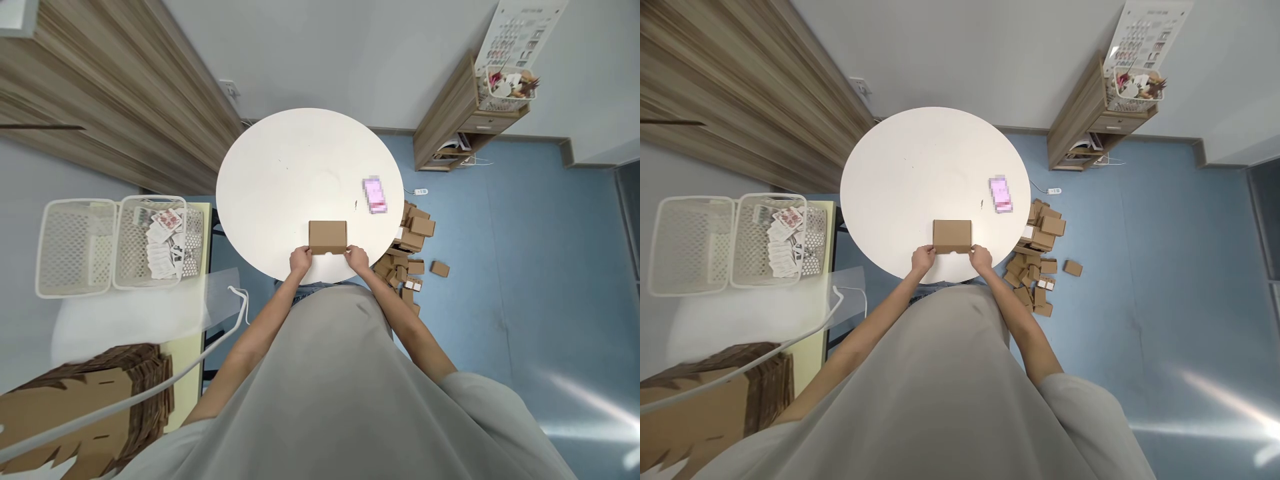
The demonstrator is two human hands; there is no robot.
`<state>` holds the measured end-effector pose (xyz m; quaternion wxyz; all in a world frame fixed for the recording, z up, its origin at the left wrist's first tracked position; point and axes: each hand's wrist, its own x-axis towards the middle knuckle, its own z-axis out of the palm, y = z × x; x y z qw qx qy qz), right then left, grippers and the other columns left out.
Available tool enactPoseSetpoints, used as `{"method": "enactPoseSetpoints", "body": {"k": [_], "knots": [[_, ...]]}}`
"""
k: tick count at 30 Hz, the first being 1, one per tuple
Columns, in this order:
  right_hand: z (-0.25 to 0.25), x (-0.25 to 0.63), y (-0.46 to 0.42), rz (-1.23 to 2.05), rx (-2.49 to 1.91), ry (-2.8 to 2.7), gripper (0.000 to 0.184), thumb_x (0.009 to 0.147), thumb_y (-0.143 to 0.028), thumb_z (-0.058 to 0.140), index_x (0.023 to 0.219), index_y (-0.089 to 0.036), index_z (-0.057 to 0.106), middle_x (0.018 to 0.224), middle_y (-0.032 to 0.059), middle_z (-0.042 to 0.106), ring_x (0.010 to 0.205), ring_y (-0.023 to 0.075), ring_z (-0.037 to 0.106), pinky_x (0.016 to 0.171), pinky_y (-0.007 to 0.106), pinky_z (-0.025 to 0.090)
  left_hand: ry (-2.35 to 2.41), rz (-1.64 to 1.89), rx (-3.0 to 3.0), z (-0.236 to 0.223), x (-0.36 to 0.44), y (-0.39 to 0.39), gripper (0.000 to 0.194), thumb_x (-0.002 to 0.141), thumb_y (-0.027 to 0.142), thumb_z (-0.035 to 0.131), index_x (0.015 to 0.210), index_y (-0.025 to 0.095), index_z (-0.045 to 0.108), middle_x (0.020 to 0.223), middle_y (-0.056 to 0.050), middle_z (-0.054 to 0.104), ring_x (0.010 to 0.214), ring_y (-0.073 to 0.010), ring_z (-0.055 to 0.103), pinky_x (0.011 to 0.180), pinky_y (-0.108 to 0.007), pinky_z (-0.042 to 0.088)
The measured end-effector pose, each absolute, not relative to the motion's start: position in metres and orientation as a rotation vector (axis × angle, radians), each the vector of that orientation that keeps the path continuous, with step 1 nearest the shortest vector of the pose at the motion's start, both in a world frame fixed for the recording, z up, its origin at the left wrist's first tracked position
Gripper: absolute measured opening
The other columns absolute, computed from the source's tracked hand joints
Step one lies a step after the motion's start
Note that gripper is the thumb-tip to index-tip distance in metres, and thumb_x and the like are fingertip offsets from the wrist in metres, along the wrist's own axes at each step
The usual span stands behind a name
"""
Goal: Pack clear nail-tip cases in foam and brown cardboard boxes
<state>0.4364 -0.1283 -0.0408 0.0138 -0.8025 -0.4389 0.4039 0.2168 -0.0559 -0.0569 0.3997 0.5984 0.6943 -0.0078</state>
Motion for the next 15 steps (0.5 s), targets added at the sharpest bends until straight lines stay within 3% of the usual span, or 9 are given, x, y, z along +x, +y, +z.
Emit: {"method": "enactPoseSetpoints", "body": {"k": [5,8,11,15], "knots": [[-0.046,0.445,-0.127,1.155,-2.311,-1.374,0.051,0.102,-0.022,0.060,0.152,-0.016,0.061,0.144,0.0167,0.069,0.128,0.0261,0.069,0.113,0.039,0.054,1.677,0.165,1.492,-0.060,0.218,-0.057,0.038,0.092,0.026,0.065,0.128,0.019,0.077,0.126,-0.014,0.080,0.114,-0.0307,0.074,0.101,-0.040,0.057],[-0.041,0.452,-0.126,1.165,-2.142,-1.292,0.044,0.100,-0.017,0.056,0.141,-0.016,0.071,0.149,0.0149,0.068,0.135,0.0251,0.067,0.115,0.038,0.055,1.602,0.218,1.455,-0.050,0.220,-0.060,0.032,0.094,0.029,0.066,0.121,0.018,0.080,0.140,-0.015,0.075,0.123,-0.0317,0.073,0.107,-0.041,0.056],[-0.028,0.461,-0.130,1.181,-2.005,-1.186,0.035,0.103,-0.025,0.057,0.131,-0.019,0.078,0.151,0.0110,0.069,0.135,0.0265,0.069,0.115,0.039,0.056,1.587,0.340,1.416,-0.035,0.217,-0.066,0.032,0.099,0.039,0.066,0.114,0.017,0.083,0.150,-0.015,0.069,0.132,-0.0333,0.070,0.114,-0.042,0.054],[-0.014,0.476,-0.138,1.173,-1.968,-1.137,0.036,0.106,-0.043,0.061,0.126,-0.021,0.082,0.139,0.0101,0.077,0.130,0.0313,0.072,0.115,0.044,0.056,1.572,0.446,1.343,-0.020,0.212,-0.072,0.040,0.101,0.051,0.066,0.118,0.018,0.084,0.133,-0.012,0.079,0.126,-0.0332,0.072,0.114,-0.046,0.055]]}}
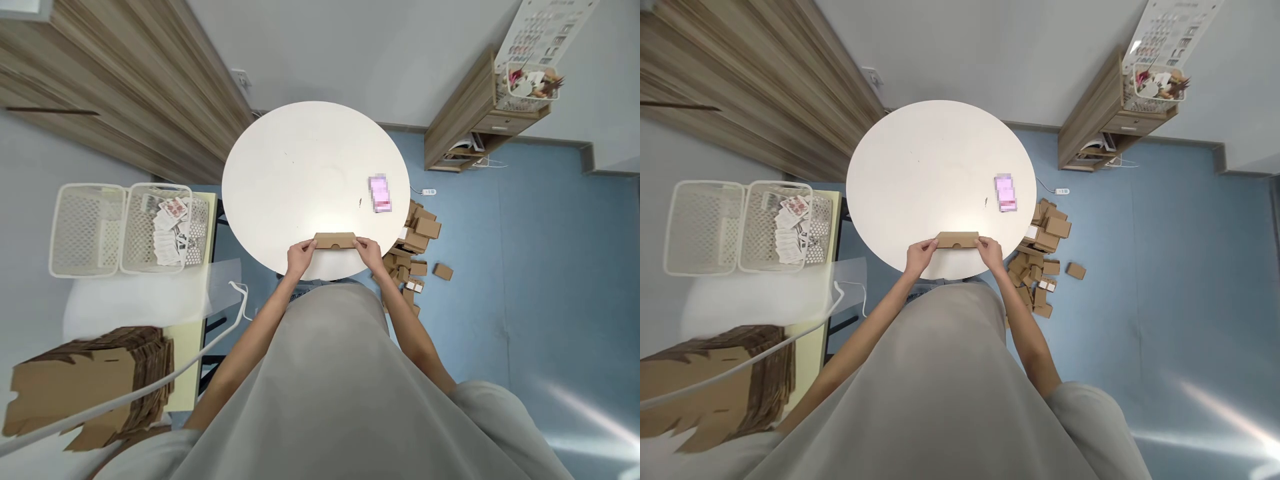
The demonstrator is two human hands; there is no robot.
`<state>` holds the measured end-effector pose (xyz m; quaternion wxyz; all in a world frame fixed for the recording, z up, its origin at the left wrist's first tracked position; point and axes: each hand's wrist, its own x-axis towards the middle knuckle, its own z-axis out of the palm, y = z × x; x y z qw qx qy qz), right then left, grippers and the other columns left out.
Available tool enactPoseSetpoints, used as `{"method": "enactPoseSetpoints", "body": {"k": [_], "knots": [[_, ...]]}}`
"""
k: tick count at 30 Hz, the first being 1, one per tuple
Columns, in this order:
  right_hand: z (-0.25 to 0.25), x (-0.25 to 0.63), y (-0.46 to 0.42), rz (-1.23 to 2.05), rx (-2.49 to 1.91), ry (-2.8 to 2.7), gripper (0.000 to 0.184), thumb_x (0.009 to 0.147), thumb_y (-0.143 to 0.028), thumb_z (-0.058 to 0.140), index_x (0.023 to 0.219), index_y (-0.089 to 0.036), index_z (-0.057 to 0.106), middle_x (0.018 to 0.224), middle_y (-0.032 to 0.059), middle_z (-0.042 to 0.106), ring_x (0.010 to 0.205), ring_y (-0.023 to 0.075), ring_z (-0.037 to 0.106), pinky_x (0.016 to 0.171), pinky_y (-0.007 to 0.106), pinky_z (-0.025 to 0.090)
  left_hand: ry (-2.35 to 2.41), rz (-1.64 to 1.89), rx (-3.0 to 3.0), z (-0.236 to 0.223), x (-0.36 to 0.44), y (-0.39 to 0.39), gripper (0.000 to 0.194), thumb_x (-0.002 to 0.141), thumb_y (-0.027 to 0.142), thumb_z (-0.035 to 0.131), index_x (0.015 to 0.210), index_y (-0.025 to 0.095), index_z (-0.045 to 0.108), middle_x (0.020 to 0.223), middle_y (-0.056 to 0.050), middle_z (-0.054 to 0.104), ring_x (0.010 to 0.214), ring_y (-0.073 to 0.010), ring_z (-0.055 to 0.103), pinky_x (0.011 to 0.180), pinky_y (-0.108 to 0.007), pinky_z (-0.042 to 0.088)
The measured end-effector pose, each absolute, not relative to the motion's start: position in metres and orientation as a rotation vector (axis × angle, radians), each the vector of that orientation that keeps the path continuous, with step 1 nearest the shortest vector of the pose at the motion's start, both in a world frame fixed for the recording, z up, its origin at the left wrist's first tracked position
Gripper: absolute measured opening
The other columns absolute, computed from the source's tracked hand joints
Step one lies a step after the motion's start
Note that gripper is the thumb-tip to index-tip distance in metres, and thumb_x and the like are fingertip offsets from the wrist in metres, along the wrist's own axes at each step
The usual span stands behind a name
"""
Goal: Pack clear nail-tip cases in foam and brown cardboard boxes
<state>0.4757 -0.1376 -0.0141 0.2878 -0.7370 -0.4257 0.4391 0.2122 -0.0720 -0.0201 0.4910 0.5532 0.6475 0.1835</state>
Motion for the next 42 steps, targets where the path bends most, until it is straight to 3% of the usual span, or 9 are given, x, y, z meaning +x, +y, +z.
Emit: {"method": "enactPoseSetpoints", "body": {"k": [5,9,15,26,35,40,42], "knots": [[-0.016,0.478,-0.139,1.185,-1.919,-1.068,0.046,0.105,-0.046,0.062,0.140,-0.018,0.074,0.148,0.0123,0.072,0.126,0.0282,0.073,0.114,0.041,0.056,1.511,0.494,1.222,-0.022,0.215,-0.068,0.048,0.098,0.044,0.071,0.137,0.016,0.075,0.138,-0.015,0.076,0.121,-0.0302,0.074,0.109,-0.045,0.058],[-0.021,0.472,-0.137,1.186,-1.879,-1.089,0.052,0.109,-0.048,0.053,0.150,-0.020,0.066,0.159,0.0098,0.063,0.133,0.0257,0.067,0.115,0.038,0.054,1.442,0.524,1.205,-0.029,0.219,-0.066,0.054,0.099,0.044,0.069,0.145,0.016,0.069,0.141,-0.016,0.074,0.116,-0.0269,0.074,0.102,-0.042,0.062],[-0.026,0.471,-0.135,1.150,-1.892,-1.160,0.053,0.111,-0.050,0.046,0.151,-0.020,0.063,0.158,0.0111,0.064,0.129,0.0258,0.067,0.112,0.037,0.054,1.450,0.518,1.249,-0.036,0.219,-0.066,0.052,0.102,0.051,0.065,0.142,0.019,0.070,0.140,-0.015,0.073,0.115,-0.0266,0.073,0.097,-0.039,0.063],[-0.026,0.461,-0.135,1.042,-1.949,-1.170,0.053,0.112,-0.048,0.040,0.151,-0.019,0.062,0.157,0.0135,0.064,0.139,0.0244,0.064,0.116,0.036,0.051,1.416,0.492,1.358,-0.033,0.219,-0.057,0.037,0.102,0.040,0.062,0.133,0.022,0.072,0.137,-0.011,0.073,0.114,-0.0247,0.072,0.099,-0.038,0.061],[-0.015,0.448,-0.165,0.997,-2.062,-1.055,0.046,0.105,-0.039,0.053,0.143,-0.017,0.069,0.149,0.0129,0.071,0.136,0.0233,0.068,0.118,0.040,0.052,1.281,0.433,1.318,-0.036,0.201,-0.073,0.031,0.093,0.031,0.073,0.123,0.021,0.073,0.130,-0.011,0.077,0.106,-0.0260,0.077,0.102,-0.044,0.061],[-0.022,0.419,-0.198,0.972,-2.163,-0.926,0.046,0.101,-0.033,0.058,0.142,-0.014,0.069,0.148,0.0160,0.071,0.134,0.0249,0.071,0.115,0.040,0.055,1.317,0.372,1.289,-0.045,0.187,-0.083,0.052,0.086,0.026,0.081,0.136,0.017,0.067,0.132,-0.016,0.078,0.114,-0.0293,0.078,0.106,-0.046,0.059],[-0.026,0.405,-0.209,0.989,-2.160,-0.909,0.044,0.099,-0.029,0.060,0.139,-0.013,0.069,0.146,0.0170,0.072,0.132,0.0239,0.072,0.113,0.038,0.056,1.308,0.350,1.314,-0.049,0.182,-0.087,0.048,0.088,0.026,0.078,0.135,0.016,0.069,0.134,-0.018,0.077,0.119,-0.0304,0.077,0.108,-0.046,0.058]]}}
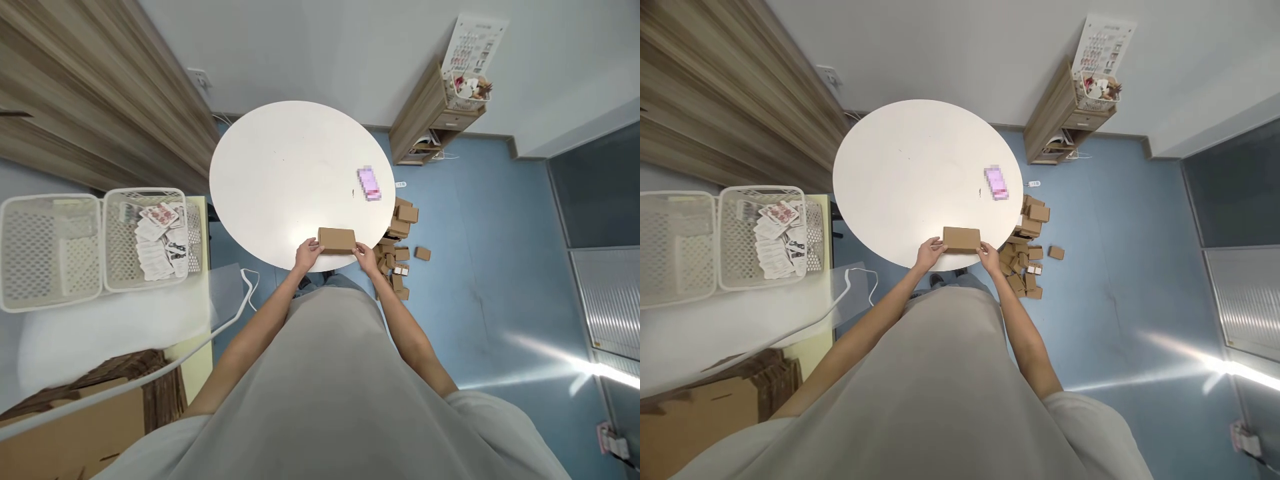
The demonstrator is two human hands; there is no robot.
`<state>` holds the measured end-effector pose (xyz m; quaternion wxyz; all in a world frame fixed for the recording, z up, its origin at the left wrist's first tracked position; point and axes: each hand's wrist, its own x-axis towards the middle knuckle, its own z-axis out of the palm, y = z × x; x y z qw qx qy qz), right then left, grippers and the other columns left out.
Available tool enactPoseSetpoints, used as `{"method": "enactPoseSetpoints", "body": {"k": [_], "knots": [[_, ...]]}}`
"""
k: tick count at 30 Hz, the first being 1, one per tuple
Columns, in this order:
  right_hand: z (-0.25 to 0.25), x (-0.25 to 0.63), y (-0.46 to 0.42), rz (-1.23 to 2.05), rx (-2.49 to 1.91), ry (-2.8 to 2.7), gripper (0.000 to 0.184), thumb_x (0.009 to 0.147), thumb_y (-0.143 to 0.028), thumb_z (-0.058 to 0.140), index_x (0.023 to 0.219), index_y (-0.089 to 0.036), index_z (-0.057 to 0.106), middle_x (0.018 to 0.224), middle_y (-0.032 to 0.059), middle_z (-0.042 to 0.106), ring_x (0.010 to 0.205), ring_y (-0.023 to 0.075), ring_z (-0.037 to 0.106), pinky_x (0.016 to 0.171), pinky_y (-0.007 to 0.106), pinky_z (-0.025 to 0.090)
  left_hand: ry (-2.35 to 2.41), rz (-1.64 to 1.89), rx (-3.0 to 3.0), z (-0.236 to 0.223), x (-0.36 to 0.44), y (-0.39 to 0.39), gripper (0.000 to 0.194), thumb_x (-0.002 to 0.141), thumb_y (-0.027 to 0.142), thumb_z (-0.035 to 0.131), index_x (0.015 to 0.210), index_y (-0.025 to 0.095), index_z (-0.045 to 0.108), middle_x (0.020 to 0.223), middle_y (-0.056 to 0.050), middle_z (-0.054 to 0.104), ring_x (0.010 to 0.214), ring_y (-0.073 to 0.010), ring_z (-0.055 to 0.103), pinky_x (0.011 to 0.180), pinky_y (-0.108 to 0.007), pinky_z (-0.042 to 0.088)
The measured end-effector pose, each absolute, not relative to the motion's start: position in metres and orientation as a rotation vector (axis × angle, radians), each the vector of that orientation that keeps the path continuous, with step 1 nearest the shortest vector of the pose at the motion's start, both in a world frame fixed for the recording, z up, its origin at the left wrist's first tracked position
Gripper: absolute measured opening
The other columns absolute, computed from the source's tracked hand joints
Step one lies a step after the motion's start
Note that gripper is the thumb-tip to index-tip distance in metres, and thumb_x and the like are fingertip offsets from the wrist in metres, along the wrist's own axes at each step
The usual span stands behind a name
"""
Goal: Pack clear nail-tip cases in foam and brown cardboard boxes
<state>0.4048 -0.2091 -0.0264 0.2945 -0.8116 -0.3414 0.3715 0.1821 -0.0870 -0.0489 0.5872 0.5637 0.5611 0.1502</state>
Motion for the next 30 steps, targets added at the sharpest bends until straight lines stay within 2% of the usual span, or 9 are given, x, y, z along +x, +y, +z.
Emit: {"method": "enactPoseSetpoints", "body": {"k": [2,5,9,11,15,20,24,27,30], "knots": [[-0.031,0.391,-0.218,1.008,-2.169,-0.892,0.040,0.096,-0.025,0.061,0.133,-0.014,0.071,0.143,0.0163,0.074,0.127,0.0223,0.074,0.112,0.037,0.056,1.309,0.276,1.374,-0.053,0.176,-0.093,0.040,0.088,0.024,0.076,0.127,0.017,0.074,0.134,-0.017,0.078,0.121,-0.0323,0.076,0.110,-0.047,0.058],[-0.036,0.374,-0.227,1.014,-2.217,-0.776,0.029,0.091,-0.022,0.063,0.118,-0.016,0.071,0.134,0.0149,0.078,0.121,0.0211,0.075,0.109,0.037,0.057,1.343,0.103,1.446,-0.059,0.164,-0.102,0.039,0.084,0.025,0.078,0.123,0.017,0.077,0.129,-0.017,0.080,0.123,-0.0357,0.075,0.110,-0.049,0.057],[-0.038,0.361,-0.234,1.032,-2.216,-0.656,0.019,0.089,-0.034,0.067,0.101,-0.020,0.067,0.110,0.0104,0.081,0.106,0.0222,0.077,0.096,0.039,0.062,1.327,0.024,1.460,-0.065,0.152,-0.103,0.038,0.083,0.026,0.080,0.120,0.016,0.079,0.127,-0.018,0.080,0.126,-0.0349,0.074,0.112,-0.048,0.055],[-0.036,0.360,-0.238,1.042,-2.199,-0.639,0.021,0.088,-0.041,0.067,0.096,-0.021,0.065,0.101,0.0084,0.081,0.099,0.0221,0.076,0.088,0.037,0.063,1.304,0.045,1.447,-0.065,0.150,-0.101,0.039,0.083,0.030,0.081,0.119,0.016,0.079,0.124,-0.017,0.082,0.123,-0.0330,0.076,0.110,-0.046,0.057],[-0.029,0.373,-0.244,1.078,-2.070,-0.527,0.027,0.084,-0.046,0.071,0.095,-0.023,0.061,0.102,0.0082,0.080,0.094,0.0215,0.074,0.078,0.032,0.061,1.200,0.132,1.348,-0.060,0.159,-0.097,0.046,0.082,0.042,0.084,0.121,0.018,0.079,0.109,-0.012,0.084,0.104,-0.0287,0.080,0.096,-0.043,0.064],[-0.023,0.409,-0.250,1.076,-1.860,-0.345,0.043,0.069,-0.055,0.085,0.092,-0.025,0.063,0.099,0.0074,0.080,0.087,0.0230,0.071,0.069,0.032,0.056,1.169,0.146,1.199,-0.046,0.191,-0.092,0.049,0.083,0.038,0.084,0.124,0.014,0.074,0.127,-0.017,0.080,0.102,-0.0263,0.081,0.092,-0.039,0.066],[-0.023,0.446,-0.253,1.016,-1.828,-0.290,0.048,0.063,-0.056,0.089,0.089,-0.025,0.064,0.095,0.0083,0.080,0.088,0.0256,0.071,0.070,0.035,0.056,1.152,0.164,1.281,-0.032,0.233,-0.082,0.039,0.083,0.036,0.085,0.116,0.018,0.076,0.131,-0.015,0.079,0.108,-0.0280,0.080,0.097,-0.040,0.064],[-0.024,0.482,-0.259,0.999,-1.825,-0.256,0.049,0.065,-0.058,0.088,0.093,-0.025,0.066,0.100,0.0102,0.080,0.092,0.0272,0.073,0.073,0.036,0.058,1.123,0.150,1.423,-0.023,0.274,-0.079,0.026,0.086,0.031,0.081,0.110,0.021,0.076,0.130,-0.012,0.080,0.112,-0.0285,0.079,0.102,-0.041,0.061],[-0.027,0.525,-0.269,0.960,-1.827,-0.245,0.050,0.070,-0.061,0.084,0.098,-0.024,0.066,0.102,0.0108,0.080,0.095,0.0273,0.073,0.078,0.038,0.059,1.120,0.115,1.525,-0.015,0.322,-0.084,0.022,0.089,0.026,0.077,0.111,0.022,0.076,0.132,-0.009,0.079,0.106,-0.0272,0.080,0.102,-0.041,0.060]]}}
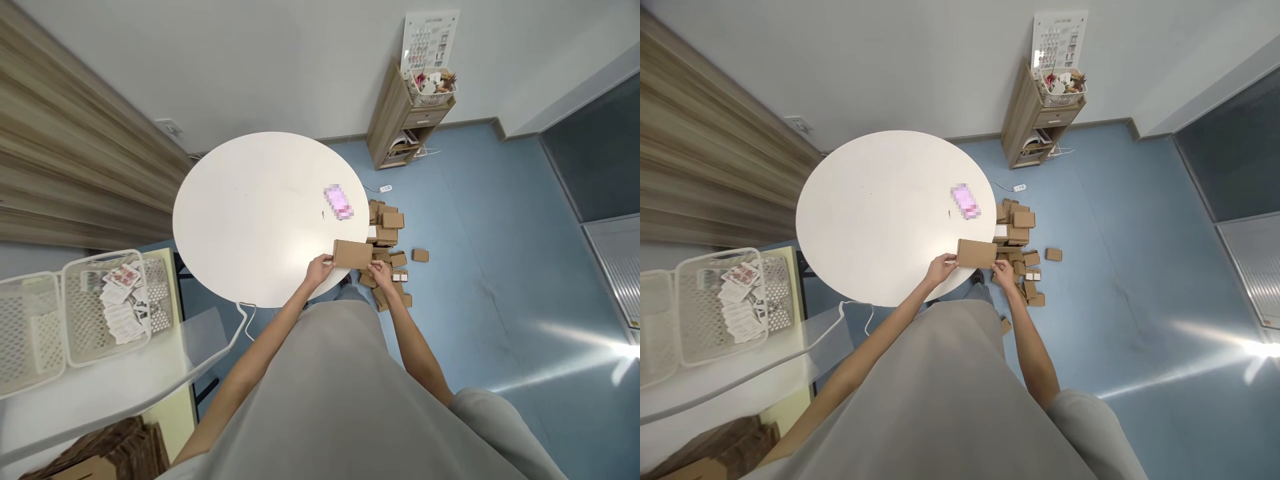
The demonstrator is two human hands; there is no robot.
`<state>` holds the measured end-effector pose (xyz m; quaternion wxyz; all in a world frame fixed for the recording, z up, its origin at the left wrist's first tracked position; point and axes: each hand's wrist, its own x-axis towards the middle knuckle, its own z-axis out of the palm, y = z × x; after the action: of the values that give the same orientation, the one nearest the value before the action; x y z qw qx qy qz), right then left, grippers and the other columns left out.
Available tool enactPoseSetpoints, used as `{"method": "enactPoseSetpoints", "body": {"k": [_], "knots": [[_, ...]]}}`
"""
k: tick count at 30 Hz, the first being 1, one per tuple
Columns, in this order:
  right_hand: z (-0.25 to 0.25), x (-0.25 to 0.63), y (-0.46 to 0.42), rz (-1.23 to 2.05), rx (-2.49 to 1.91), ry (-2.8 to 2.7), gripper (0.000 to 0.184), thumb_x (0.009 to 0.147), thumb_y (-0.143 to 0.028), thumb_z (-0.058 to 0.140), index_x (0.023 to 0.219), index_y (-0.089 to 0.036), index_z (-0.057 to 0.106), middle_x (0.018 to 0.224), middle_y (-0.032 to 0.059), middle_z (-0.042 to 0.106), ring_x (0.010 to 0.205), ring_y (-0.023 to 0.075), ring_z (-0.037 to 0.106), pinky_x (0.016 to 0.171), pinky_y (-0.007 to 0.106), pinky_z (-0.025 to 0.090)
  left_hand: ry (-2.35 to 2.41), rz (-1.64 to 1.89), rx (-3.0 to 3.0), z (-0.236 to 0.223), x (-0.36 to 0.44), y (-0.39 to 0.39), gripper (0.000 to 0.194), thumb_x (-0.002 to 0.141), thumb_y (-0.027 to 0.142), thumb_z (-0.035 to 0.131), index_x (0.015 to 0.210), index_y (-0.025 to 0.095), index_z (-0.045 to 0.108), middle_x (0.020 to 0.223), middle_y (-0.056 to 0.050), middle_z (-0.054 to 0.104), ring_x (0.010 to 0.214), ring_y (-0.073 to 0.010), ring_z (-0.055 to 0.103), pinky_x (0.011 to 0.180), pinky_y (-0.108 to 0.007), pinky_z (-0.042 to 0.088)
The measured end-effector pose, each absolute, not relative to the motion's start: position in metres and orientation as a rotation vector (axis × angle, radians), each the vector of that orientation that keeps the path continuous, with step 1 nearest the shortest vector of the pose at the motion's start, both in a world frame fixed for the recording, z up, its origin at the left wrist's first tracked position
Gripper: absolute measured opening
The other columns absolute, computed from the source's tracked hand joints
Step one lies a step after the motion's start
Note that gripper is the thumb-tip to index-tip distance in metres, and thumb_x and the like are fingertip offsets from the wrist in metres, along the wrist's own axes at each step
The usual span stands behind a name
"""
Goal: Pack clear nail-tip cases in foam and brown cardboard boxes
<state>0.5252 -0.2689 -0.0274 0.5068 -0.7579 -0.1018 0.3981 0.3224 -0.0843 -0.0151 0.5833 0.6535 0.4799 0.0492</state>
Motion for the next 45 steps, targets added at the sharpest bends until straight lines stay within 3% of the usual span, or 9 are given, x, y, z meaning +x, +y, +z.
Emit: {"method": "enactPoseSetpoints", "body": {"k": [4,9,14,18,25,34,41,45], "knots": [[-0.031,0.587,-0.278,0.853,-1.882,-0.304,0.051,0.076,-0.066,0.077,0.103,-0.024,0.066,0.109,0.0122,0.080,0.102,0.0287,0.074,0.088,0.043,0.061,1.172,0.070,1.586,-0.010,0.391,-0.098,0.024,0.090,0.022,0.076,0.114,0.021,0.075,0.127,-0.011,0.080,0.099,-0.0271,0.080,0.095,-0.040,0.061],[-0.028,0.661,-0.279,0.719,-1.958,-0.404,0.048,0.087,-0.065,0.067,0.110,-0.023,0.065,0.121,0.0154,0.077,0.117,0.0298,0.072,0.106,0.049,0.057,1.161,0.092,1.612,-0.012,0.475,-0.107,0.029,0.090,0.024,0.075,0.118,0.020,0.074,0.129,-0.012,0.078,0.101,-0.0284,0.079,0.099,-0.043,0.061],[-0.024,0.721,-0.276,0.548,-2.116,-0.280,0.060,0.093,-0.060,0.060,0.135,-0.018,0.058,0.140,0.0210,0.068,0.127,0.0307,0.067,0.109,0.047,0.055,0.958,0.144,1.588,-0.010,0.548,-0.114,0.056,0.093,0.026,0.071,0.147,0.016,0.063,0.153,-0.018,0.065,0.137,-0.0334,0.068,0.116,-0.047,0.055],[-0.031,0.737,-0.276,0.519,-2.162,-0.193,0.067,0.093,-0.059,0.058,0.143,-0.014,0.055,0.148,0.0252,0.064,0.133,0.0333,0.064,0.111,0.048,0.053,0.894,-0.012,1.609,-0.003,0.569,-0.128,0.057,0.096,0.032,0.069,0.151,0.015,0.063,0.158,-0.019,0.062,0.142,-0.0364,0.064,0.119,-0.049,0.053],[-0.052,0.707,-0.269,0.765,-2.047,-0.366,0.059,0.091,-0.065,0.059,0.127,-0.018,0.066,0.136,0.0217,0.072,0.127,0.0324,0.069,0.113,0.051,0.054,0.893,-0.124,1.590,0.008,0.538,-0.134,0.039,0.096,0.032,0.066,0.132,0.019,0.074,0.143,-0.014,0.074,0.129,-0.0328,0.072,0.114,-0.046,0.058],[-0.041,0.675,-0.214,1.061,-1.930,-0.638,0.059,0.091,-0.073,0.063,0.119,-0.021,0.072,0.130,0.0193,0.076,0.125,0.0342,0.071,0.112,0.054,0.056,1.144,0.222,1.368,0.023,0.455,-0.115,0.025,0.090,0.044,0.068,0.101,0.023,0.076,0.111,-0.009,0.083,0.111,-0.0284,0.077,0.104,-0.046,0.061],[-0.010,0.643,-0.165,1.233,-1.816,-0.862,0.053,0.094,-0.068,0.066,0.119,-0.022,0.073,0.130,0.0174,0.077,0.122,0.0331,0.071,0.110,0.051,0.059,1.334,0.423,1.188,0.030,0.380,-0.121,0.031,0.083,0.051,0.076,0.097,0.024,0.077,0.102,-0.009,0.082,0.099,-0.0273,0.076,0.098,-0.045,0.061],[-0.003,0.609,-0.143,1.271,-1.790,-0.996,0.050,0.093,-0.066,0.067,0.116,-0.022,0.074,0.127,0.0165,0.078,0.121,0.0323,0.072,0.108,0.050,0.059,1.360,0.570,1.087,0.041,0.351,-0.122,0.030,0.081,0.051,0.082,0.094,0.025,0.077,0.112,-0.010,0.082,0.107,-0.0283,0.076,0.103,-0.045,0.060]]}}
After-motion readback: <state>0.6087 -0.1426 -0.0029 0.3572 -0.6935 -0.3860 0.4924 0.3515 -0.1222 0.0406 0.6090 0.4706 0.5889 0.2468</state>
